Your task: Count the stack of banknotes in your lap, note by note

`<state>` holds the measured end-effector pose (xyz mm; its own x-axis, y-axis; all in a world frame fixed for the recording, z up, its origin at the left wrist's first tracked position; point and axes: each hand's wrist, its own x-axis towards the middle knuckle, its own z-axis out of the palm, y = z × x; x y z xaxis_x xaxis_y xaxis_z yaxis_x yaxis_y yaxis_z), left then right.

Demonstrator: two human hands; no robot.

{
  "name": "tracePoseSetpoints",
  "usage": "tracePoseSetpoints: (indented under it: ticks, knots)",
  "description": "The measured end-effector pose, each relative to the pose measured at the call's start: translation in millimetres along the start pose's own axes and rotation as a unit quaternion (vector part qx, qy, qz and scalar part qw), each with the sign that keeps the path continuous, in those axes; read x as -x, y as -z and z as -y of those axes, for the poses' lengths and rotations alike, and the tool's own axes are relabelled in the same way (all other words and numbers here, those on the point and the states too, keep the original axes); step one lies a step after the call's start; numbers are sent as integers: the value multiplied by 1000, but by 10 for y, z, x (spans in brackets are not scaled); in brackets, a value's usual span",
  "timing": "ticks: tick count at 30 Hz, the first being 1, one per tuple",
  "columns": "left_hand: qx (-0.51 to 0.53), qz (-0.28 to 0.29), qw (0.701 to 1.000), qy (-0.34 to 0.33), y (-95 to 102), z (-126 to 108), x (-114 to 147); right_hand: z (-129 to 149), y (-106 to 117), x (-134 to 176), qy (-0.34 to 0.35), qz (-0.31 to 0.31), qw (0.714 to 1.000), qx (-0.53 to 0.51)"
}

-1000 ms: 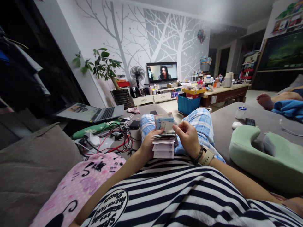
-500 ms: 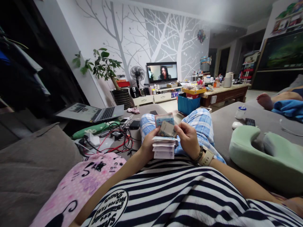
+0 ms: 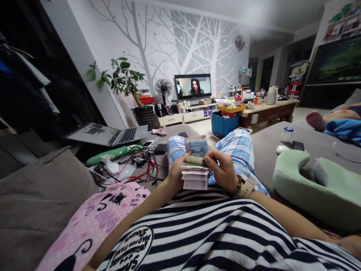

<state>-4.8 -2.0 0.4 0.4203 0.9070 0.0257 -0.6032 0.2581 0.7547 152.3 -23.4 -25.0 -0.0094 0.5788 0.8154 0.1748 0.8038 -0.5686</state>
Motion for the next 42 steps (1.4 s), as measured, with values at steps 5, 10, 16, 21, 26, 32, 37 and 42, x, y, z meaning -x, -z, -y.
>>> tracePoseSetpoints:
  ticks: [5, 10, 16, 21, 26, 32, 37, 42]
  knots:
    - [3, 10, 1000, 22, -4, 1, -1, 14, 9, -3, 1, 14, 1000, 3]
    - [2, -12, 1000, 27, -33, -21, 2, 31, 14, -10, 14, 33, 999, -10]
    - [5, -5, 1000, 30, -86, -39, 44, 62, 20, -28, 18, 54, 998, -26]
    - [5, -11, 1000, 18, -119, -57, 53, 81, 17, -31, 21, 57, 998, -30]
    - [12, -36, 999, 10, -97, -44, 24, 89, 22, -36, 25, 63, 997, -35]
    - [18, -72, 997, 6, -117, -32, 6, 79, 38, -31, 26, 89, 994, -60]
    - [16, -77, 997, 16, -116, -37, 19, 62, 36, -26, 23, 70, 995, -62]
    - [-20, -67, 997, -23, -31, -17, 21, -6, 5, -30, -26, -4, 999, -26]
